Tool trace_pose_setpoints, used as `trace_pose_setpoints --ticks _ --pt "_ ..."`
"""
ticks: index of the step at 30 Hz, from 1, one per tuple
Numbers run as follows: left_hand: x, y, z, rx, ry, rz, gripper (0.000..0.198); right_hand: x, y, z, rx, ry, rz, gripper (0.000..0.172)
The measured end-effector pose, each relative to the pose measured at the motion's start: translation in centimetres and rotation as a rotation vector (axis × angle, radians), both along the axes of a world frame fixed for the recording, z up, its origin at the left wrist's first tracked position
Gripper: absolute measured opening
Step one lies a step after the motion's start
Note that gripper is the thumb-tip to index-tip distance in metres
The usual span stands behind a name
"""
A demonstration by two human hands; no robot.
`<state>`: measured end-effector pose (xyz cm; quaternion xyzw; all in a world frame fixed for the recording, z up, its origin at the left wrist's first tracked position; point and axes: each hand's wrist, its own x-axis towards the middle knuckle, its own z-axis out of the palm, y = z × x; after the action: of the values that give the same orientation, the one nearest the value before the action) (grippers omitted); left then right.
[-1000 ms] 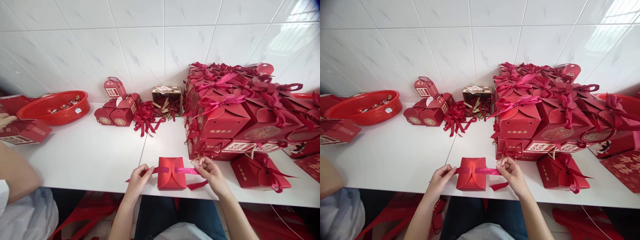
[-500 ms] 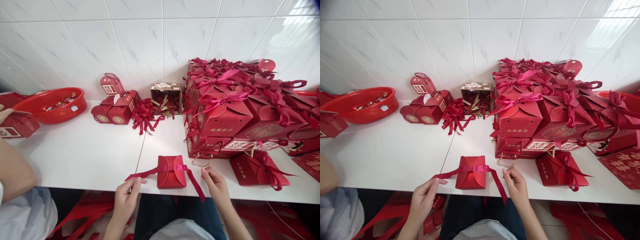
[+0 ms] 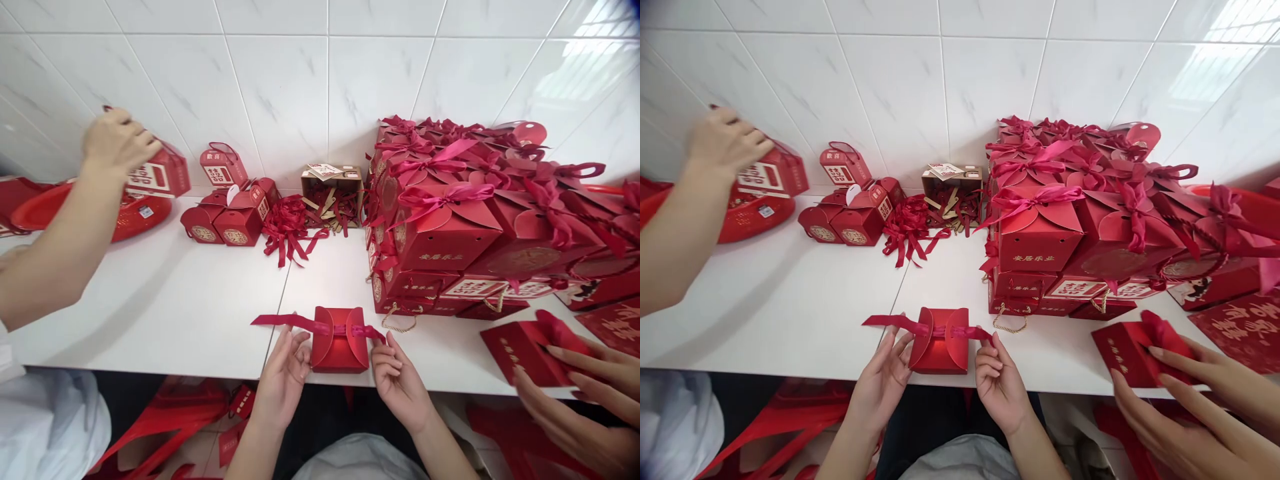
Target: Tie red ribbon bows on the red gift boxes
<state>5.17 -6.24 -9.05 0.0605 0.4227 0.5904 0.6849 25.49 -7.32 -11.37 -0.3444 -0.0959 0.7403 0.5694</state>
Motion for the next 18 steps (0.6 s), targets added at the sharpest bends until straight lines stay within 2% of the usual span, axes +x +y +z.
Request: trace_pose_setpoints --ticks 2,4,6,10,15,18 --pt "0.1 0.5 0.5 -0.066 -0.162 0.048 0.005 -0.2 0.1 0.0 -0.014 0.059 -0.047 0.029" --pt "0.0 0.9 0.7 -0.083 -0.2 0.081 0.018 -0.3 0.1 0.0 -0.029 0.1 -0.098 0.026" --pt "-0.3 1.1 0.8 -0.076 -0.184 0.13 0.023 -0.4 0.0 0.2 -0.037 0.12 -0.167 0.024" --pt "-1.1 1.1 1.2 -0.028 -0.106 0.259 0.017 -0.5 -0.6 1.3 -0.003 -0.017 -0.322 0.021" --pt "-2.3 0.9 1.9 0.053 0.01 0.379 0.01 -1.3 -1.6 2.4 0.035 -0.121 -0.308 0.019" --pt "-2.9 0.7 2.0 0.108 0.077 0.404 0.019 -1.9 -2.1 2.3 0.042 -0.138 -0.326 0.019"
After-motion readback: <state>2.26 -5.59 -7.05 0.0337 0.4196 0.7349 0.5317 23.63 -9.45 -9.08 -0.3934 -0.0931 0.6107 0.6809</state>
